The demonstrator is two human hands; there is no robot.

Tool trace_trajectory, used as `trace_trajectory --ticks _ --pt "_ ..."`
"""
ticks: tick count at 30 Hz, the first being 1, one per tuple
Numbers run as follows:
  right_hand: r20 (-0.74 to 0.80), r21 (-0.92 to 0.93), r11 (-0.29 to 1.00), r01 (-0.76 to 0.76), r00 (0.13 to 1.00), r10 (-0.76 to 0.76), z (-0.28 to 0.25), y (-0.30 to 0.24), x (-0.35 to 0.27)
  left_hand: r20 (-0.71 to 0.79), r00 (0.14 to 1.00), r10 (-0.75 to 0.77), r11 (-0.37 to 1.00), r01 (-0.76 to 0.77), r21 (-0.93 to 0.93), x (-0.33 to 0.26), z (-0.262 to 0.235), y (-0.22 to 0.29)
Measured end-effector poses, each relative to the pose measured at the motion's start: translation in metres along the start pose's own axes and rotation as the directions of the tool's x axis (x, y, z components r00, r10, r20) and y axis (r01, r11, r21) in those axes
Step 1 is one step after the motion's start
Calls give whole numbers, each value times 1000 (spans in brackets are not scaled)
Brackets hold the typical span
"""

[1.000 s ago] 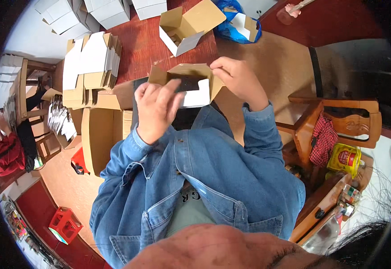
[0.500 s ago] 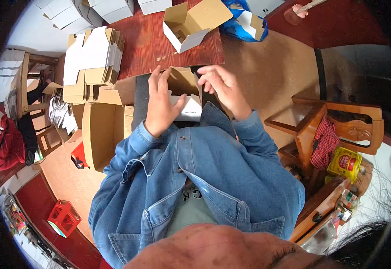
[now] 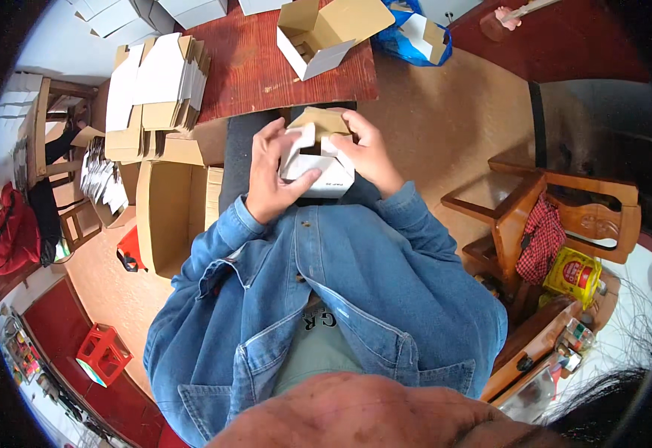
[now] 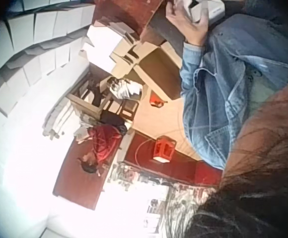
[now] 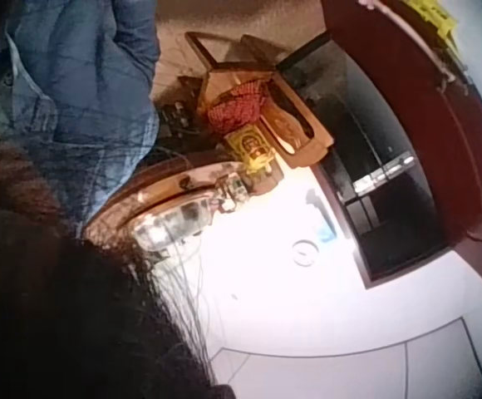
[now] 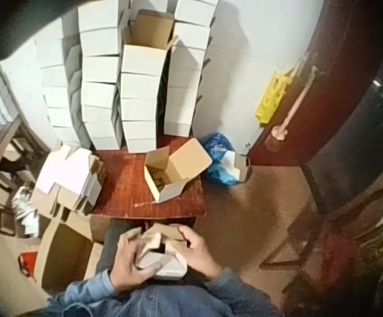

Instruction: Fold flat cardboard sheets into small boxes and stack them.

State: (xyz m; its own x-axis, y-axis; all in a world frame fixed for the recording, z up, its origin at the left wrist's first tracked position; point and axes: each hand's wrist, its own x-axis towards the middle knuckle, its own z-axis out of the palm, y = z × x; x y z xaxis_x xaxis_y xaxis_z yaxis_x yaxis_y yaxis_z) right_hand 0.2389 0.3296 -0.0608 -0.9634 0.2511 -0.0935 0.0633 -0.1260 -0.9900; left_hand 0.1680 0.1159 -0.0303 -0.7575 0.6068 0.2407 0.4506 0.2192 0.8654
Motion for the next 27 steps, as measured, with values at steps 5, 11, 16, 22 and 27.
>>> trace_trajectory --ticks 5,11,16,22,27 --pt "72 -164 983 83 995 -72 3 -16 -3 170 985 31 999 -27 -25 -6 -4 -7" --pt "167 -8 980 197 967 -193 -2 -1 -5 166 986 11 1000 -11 -3 -10 -3 -18" --pt "218 -226 974 21 976 29 -4 -27 -8 95 995 15 994 -5 -107 -15 5 -19" --pt "273 -320 947 -11 956 103 -10 -36 -10 70 994 84 975 -68 -210 -17 12 -19" --pt "272 -556 819 140 962 21 -2 -45 -8 132 985 114 991 -104 -86 -16 12 -25"
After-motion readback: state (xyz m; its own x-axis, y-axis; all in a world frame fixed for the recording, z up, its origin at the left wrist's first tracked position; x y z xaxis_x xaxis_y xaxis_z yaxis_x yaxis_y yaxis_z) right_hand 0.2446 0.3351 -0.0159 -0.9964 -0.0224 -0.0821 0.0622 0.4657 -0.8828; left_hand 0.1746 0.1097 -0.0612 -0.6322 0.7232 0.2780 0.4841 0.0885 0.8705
